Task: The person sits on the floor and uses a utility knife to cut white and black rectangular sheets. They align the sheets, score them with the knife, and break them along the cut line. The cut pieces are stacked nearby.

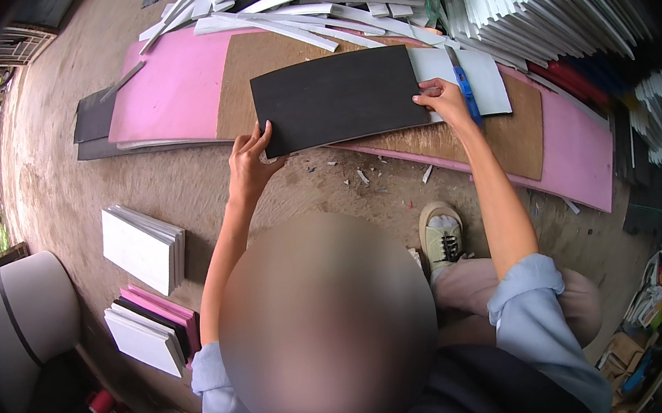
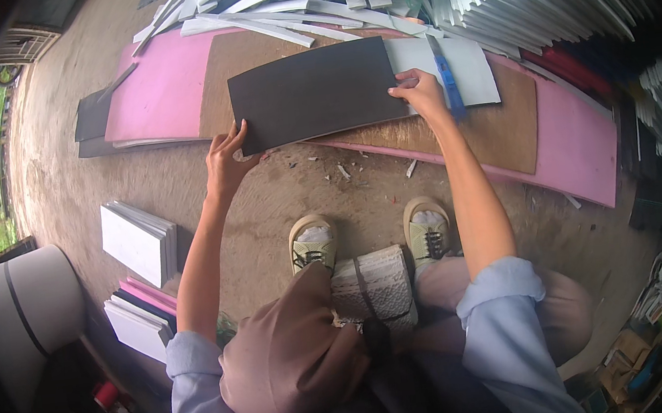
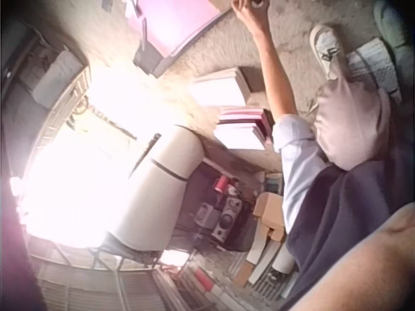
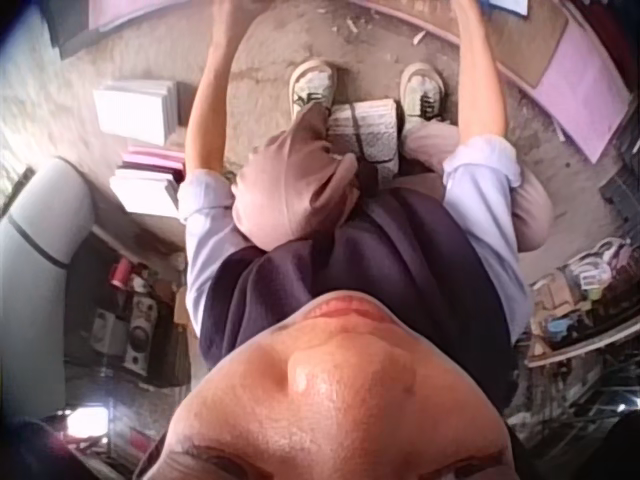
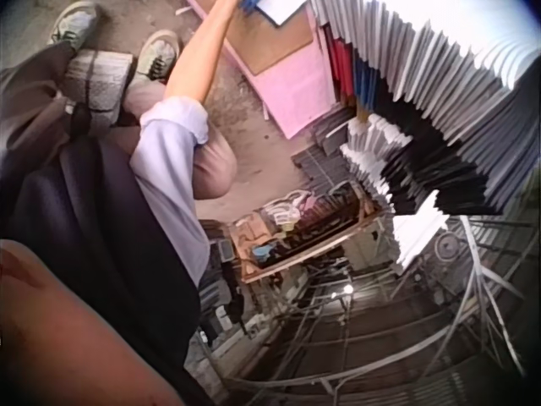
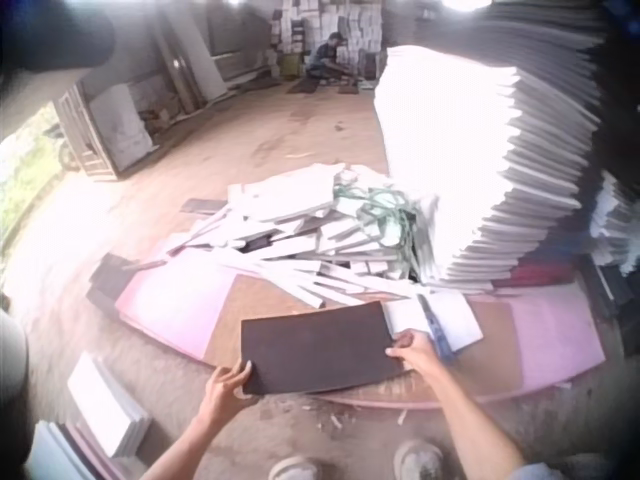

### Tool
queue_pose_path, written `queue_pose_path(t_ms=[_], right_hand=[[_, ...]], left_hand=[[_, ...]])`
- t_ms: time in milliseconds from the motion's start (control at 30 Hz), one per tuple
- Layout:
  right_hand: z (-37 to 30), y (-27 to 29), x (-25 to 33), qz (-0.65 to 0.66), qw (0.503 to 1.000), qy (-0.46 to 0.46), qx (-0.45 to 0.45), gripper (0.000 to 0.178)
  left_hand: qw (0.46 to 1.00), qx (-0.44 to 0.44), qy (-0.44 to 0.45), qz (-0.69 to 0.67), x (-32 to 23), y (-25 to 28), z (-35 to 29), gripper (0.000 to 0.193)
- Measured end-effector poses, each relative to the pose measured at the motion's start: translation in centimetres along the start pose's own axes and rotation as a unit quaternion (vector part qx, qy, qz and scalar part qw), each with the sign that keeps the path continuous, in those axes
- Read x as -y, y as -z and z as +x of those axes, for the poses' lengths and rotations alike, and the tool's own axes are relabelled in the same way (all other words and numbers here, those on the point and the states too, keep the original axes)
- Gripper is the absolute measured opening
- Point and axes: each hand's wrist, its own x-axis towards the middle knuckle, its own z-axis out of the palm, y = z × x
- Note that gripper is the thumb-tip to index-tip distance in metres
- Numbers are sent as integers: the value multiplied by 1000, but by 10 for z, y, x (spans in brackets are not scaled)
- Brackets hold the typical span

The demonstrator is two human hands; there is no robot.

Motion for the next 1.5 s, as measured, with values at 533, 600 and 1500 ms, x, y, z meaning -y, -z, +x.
queue_pose_path(t_ms=[533, 600, 1500], right_hand=[[28, -13, -8, -124, 987, -83, -59, 37], [26, -3, -12, -133, 984, -89, -73, 36], [8, -68, 7, -28, 998, -26, -40, 43]], left_hand=[[844, -2, 317, -433, 25, 2, 22, 48], [852, 11, 329, -407, 11, 3, 29, 43], [997, -35, -63, 32, -103, -84, 92, 54]])
